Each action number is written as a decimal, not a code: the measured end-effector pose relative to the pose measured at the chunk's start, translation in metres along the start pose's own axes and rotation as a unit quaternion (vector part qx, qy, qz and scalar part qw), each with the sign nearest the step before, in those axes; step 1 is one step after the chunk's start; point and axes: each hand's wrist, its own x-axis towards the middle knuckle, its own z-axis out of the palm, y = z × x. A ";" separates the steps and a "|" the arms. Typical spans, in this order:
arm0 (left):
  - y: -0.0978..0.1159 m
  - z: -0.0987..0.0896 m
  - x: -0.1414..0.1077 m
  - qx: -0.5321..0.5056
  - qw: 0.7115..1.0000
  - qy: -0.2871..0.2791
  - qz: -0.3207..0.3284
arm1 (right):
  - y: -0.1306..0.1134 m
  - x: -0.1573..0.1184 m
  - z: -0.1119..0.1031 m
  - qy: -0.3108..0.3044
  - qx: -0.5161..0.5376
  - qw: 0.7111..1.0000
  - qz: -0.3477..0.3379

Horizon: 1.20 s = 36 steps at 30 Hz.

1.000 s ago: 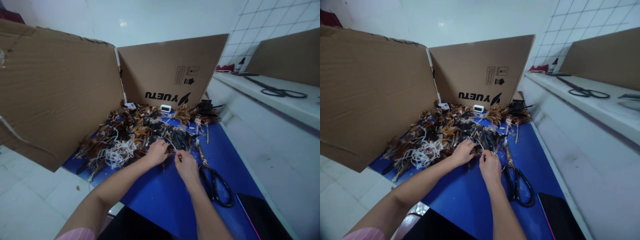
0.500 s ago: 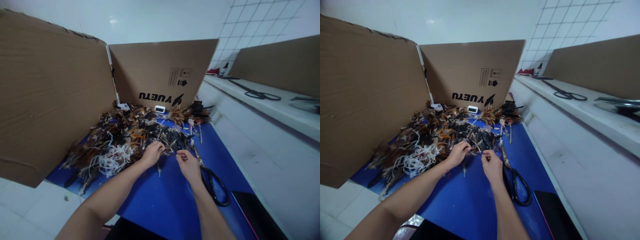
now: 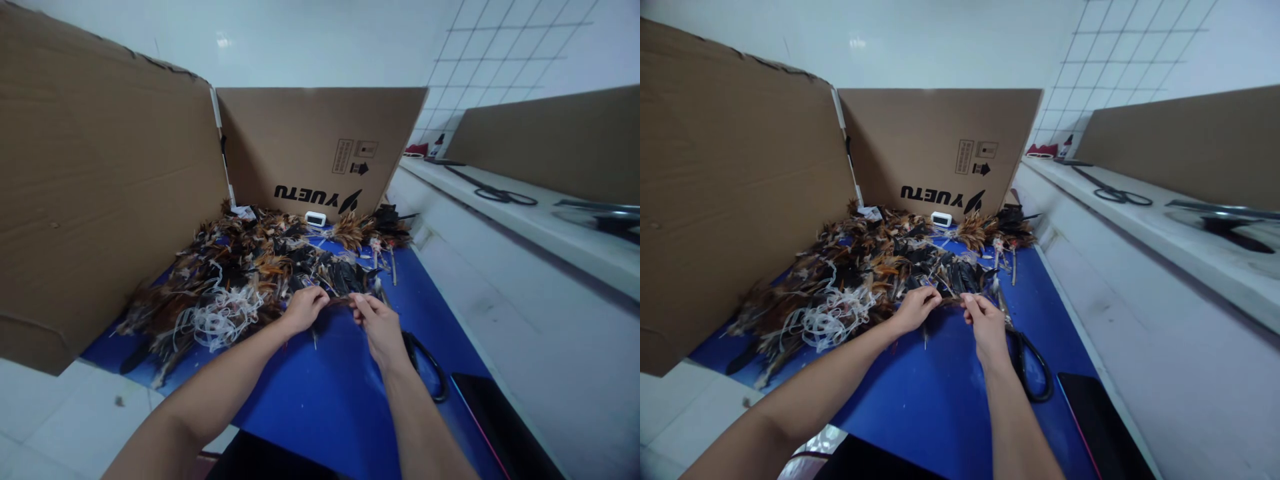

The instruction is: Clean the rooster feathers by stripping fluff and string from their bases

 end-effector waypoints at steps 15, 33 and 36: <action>0.015 0.006 -0.007 -0.097 0.994 -0.027 0.033 | -0.009 -0.009 0.006 -0.072 0.003 0.997 -0.002; -0.003 0.005 -0.003 -0.035 0.995 0.093 -0.018 | -0.027 -0.005 -0.002 0.051 0.187 0.981 -0.024; 0.006 0.005 -0.004 -0.112 0.989 0.052 -0.082 | -0.024 -0.006 -0.001 0.025 0.170 0.985 -0.029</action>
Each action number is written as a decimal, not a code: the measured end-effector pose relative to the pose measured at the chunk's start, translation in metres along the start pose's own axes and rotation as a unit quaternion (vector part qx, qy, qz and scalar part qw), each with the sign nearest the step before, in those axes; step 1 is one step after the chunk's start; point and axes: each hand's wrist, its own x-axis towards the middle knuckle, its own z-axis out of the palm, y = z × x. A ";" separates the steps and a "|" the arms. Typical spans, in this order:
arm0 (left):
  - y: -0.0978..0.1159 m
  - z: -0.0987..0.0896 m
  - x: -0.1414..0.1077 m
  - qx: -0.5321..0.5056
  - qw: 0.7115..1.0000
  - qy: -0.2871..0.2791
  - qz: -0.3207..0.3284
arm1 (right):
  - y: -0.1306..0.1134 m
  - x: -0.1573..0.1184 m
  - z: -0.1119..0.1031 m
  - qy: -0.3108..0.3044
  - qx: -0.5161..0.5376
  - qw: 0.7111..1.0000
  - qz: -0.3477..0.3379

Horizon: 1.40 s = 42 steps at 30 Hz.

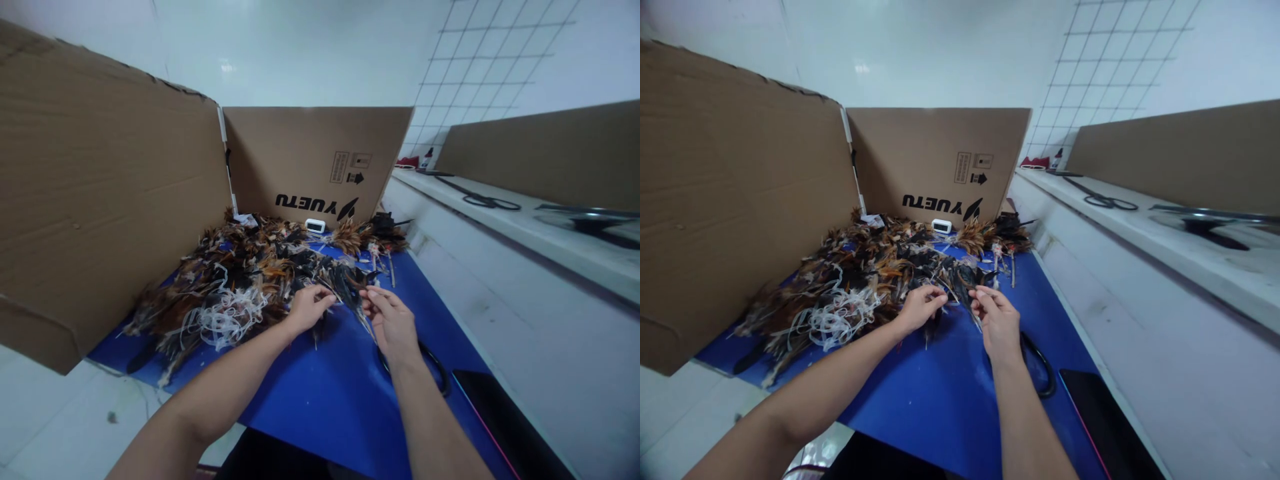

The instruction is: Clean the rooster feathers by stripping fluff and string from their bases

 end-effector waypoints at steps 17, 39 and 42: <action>0.000 0.005 0.001 -0.134 0.989 -0.001 -0.055 | 0.020 -0.010 0.006 -0.119 -0.285 0.951 -0.033; 0.002 0.005 -0.005 -0.085 0.995 -0.049 0.020 | 0.017 -0.009 0.007 -0.102 -0.291 0.951 -0.012; 0.002 0.005 -0.006 -0.114 0.989 -0.090 -0.001 | 0.016 -0.010 0.009 -0.095 -0.258 0.962 0.005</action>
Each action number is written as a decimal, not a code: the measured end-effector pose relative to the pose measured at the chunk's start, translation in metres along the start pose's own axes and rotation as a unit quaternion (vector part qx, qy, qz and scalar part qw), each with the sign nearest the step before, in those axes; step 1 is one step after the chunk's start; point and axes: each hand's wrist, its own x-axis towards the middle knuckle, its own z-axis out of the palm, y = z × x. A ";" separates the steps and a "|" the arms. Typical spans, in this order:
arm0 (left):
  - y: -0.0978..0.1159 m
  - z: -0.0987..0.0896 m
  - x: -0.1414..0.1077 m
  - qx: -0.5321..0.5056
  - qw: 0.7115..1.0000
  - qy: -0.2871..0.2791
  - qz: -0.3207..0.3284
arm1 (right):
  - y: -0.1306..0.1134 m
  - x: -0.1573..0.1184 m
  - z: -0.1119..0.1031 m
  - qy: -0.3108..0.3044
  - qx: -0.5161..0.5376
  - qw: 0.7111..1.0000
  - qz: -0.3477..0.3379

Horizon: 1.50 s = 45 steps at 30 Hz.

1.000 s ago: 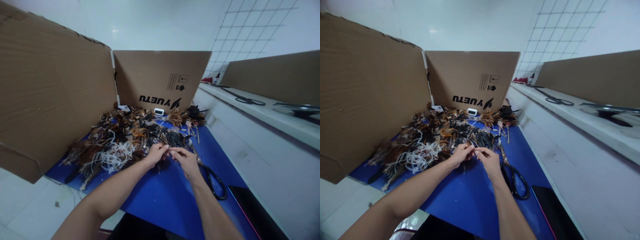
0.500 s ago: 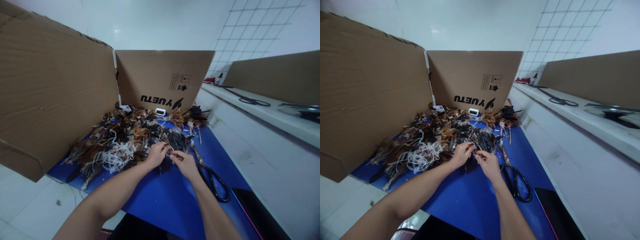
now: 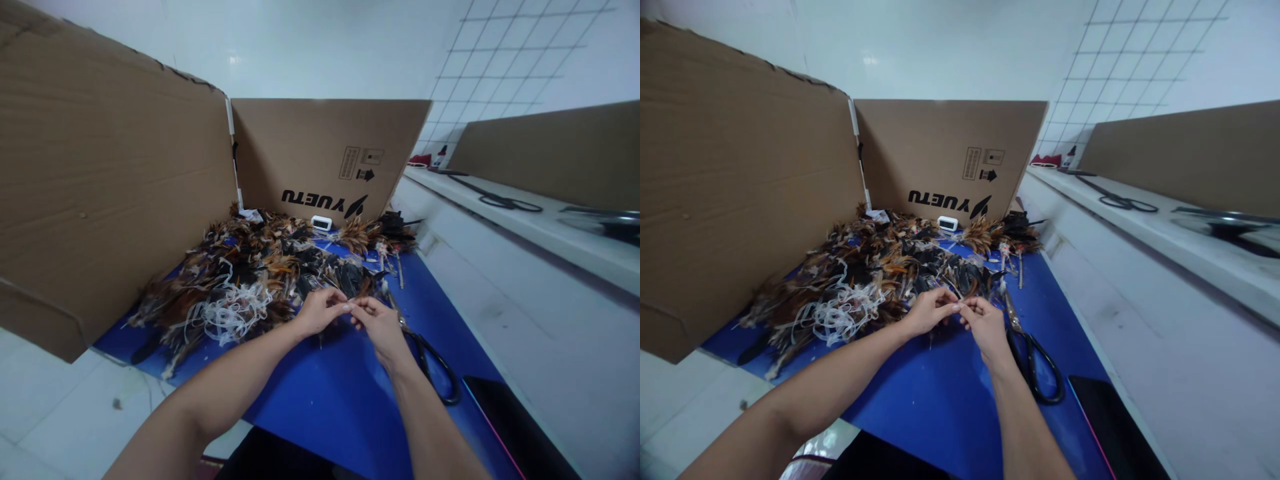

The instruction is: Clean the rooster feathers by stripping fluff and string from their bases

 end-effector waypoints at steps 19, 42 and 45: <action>0.002 0.003 0.000 -0.038 0.998 -0.026 -0.043 | 0.005 0.001 0.001 0.004 0.028 1.000 -0.001; -0.002 -0.015 0.014 -0.244 0.944 0.199 -0.101 | 0.038 0.013 0.012 -0.036 -0.395 0.893 -0.213; -0.002 -0.015 0.014 -0.242 0.944 0.198 -0.103 | 0.037 0.014 0.015 -0.028 -0.389 0.898 -0.206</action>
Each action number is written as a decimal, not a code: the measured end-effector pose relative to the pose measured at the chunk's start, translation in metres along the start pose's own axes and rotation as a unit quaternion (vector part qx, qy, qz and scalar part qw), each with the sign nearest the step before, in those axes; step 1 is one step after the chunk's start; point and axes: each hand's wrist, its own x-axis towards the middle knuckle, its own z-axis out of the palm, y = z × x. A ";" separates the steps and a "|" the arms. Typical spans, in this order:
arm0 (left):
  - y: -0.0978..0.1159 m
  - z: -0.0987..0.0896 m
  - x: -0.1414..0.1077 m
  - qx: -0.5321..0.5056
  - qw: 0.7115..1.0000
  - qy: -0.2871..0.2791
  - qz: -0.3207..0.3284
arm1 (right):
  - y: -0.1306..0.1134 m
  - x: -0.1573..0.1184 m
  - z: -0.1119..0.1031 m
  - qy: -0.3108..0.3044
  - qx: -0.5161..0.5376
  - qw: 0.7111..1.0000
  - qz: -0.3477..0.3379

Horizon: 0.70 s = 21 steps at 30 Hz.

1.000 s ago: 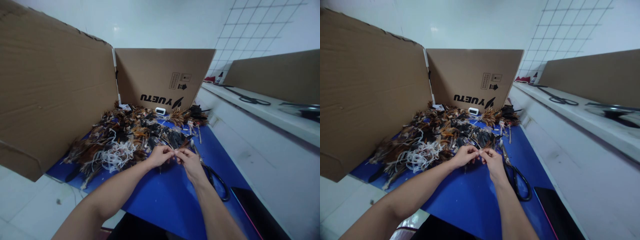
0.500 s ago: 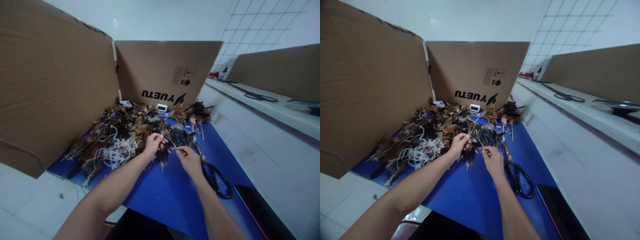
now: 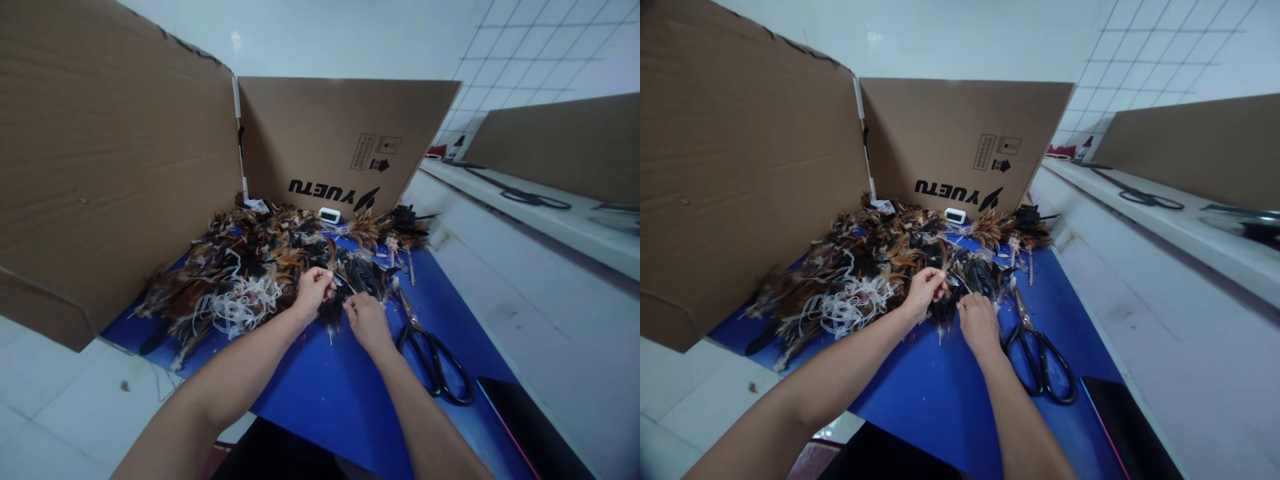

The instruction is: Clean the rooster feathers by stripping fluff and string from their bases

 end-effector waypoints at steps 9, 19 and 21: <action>-0.001 0.000 0.000 0.010 1.000 -0.009 -0.006 | 0.018 -0.002 -0.017 0.056 0.159 0.977 0.129; -0.005 0.004 -0.006 0.036 0.998 -0.059 0.002 | 0.005 0.002 -0.028 0.132 0.375 0.890 0.224; -0.004 0.005 -0.008 0.048 0.996 -0.072 0.006 | 0.003 0.003 -0.029 0.141 0.407 0.870 0.239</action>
